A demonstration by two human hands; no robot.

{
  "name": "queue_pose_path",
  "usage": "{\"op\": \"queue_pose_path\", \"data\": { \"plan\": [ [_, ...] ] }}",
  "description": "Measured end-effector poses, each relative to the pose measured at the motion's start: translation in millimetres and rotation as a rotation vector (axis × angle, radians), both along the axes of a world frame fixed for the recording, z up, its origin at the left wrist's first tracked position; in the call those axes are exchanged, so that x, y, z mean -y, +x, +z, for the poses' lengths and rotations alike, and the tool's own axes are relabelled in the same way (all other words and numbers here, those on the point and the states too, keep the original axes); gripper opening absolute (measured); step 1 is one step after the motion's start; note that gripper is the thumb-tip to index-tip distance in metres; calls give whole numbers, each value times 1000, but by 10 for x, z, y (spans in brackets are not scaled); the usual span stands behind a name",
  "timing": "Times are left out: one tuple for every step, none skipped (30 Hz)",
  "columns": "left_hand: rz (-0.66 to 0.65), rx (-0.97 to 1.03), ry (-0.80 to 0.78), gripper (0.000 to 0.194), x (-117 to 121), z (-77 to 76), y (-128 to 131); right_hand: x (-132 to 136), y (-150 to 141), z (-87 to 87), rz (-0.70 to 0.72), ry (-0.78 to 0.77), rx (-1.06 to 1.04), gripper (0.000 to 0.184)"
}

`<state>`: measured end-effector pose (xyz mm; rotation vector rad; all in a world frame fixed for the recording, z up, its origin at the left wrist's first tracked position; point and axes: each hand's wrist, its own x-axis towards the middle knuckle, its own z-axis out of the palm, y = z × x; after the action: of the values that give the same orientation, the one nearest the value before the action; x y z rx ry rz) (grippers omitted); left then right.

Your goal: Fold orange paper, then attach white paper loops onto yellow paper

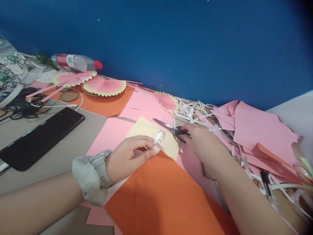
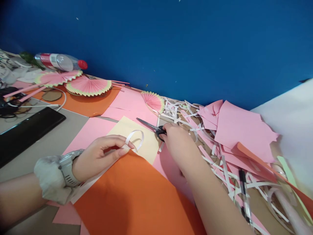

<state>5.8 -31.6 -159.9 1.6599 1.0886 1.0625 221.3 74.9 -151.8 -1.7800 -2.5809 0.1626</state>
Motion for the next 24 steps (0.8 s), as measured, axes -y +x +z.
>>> {"op": "queue_pose_path", "data": {
  "plan": [
    [0, -1, -3, 20, -2, -2, -1, 2, 2, 3, 8, 1, 5, 11],
    [0, -2, -5, 20, -5, -4, -3, 6, 4, 8, 16, 3, 12, 10],
    [-1, -3, -8, 20, -8, -6, -5, 11, 6, 13, 23, 7, 19, 10],
    [-2, -4, -11, 20, -11, -8, -6, 17, 6, 19, 29, 16, 28, 9],
    [-3, -5, -13, 21, -14, -9, -8, 22, 5, 24, 30, 36, 41, 9],
    [-4, -6, -15, 21, -16, -10, -9, 27, 3, 28, 29, 61, 59, 10],
    [-6, -6, -16, 21, -17, -10, -9, 29, -1, 29, 25, 85, 75, 11],
    [-7, -6, -17, 22, -18, -10, -9, 30, -6, 29, 13, 96, 81, 10],
    [-7, -6, -19, 22, -17, -9, -10, 27, -11, 28, -4, 93, 80, 11],
    [-6, -5, -21, 22, -15, -8, -10, 22, -16, 26, -22, 80, 73, 12],
    [-5, -5, -24, 23, -13, -7, -11, 16, -21, 25, -40, 55, 59, 14],
    [-5, -4, -28, 22, -11, -6, -12, 10, -25, 28, -60, 24, 38, 16],
    [-5, -4, -30, 22, -9, -5, -13, 6, -28, 34, -80, -3, 13, 18],
    [-4, -3, -32, 22, -8, -5, -15, 3, -30, 44, -92, -31, -15, 18],
    [-2, -2, -34, 22, -8, -6, -17, 3, -31, 58, -97, -57, -50, 17],
    [-1, -2, -36, 22, -10, -9, -18, 6, -32, 74, -102, -83, -87, 16],
    [2, -1, -38, 22, -12, -12, -18, 10, -32, 91, -100, -103, -119, 16],
    [4, 1, -39, 22, -16, -15, -18, 16, -33, 107, -91, -114, -141, 16],
    [5, 2, -40, 22, -20, -20, -17, 23, -34, 119, -78, -117, -154, 16],
    [4, 3, -40, 22, -23, -24, -15, 29, -37, 126, -63, -112, -158, 17],
    [3, 3, -39, 22, -27, -27, -13, 34, -41, 129, -44, -99, -153, 18],
    [2, 3, -38, 22, -29, -30, -11, 39, -46, 126, -24, -83, -142, 19],
    [0, 3, -36, 22, -30, -31, -10, 44, -51, 121, -7, -67, -129, 20],
    [-1, 2, -35, 21, -30, -31, -9, 50, -55, 114, 5, -54, -112, 19]
  ]
}}
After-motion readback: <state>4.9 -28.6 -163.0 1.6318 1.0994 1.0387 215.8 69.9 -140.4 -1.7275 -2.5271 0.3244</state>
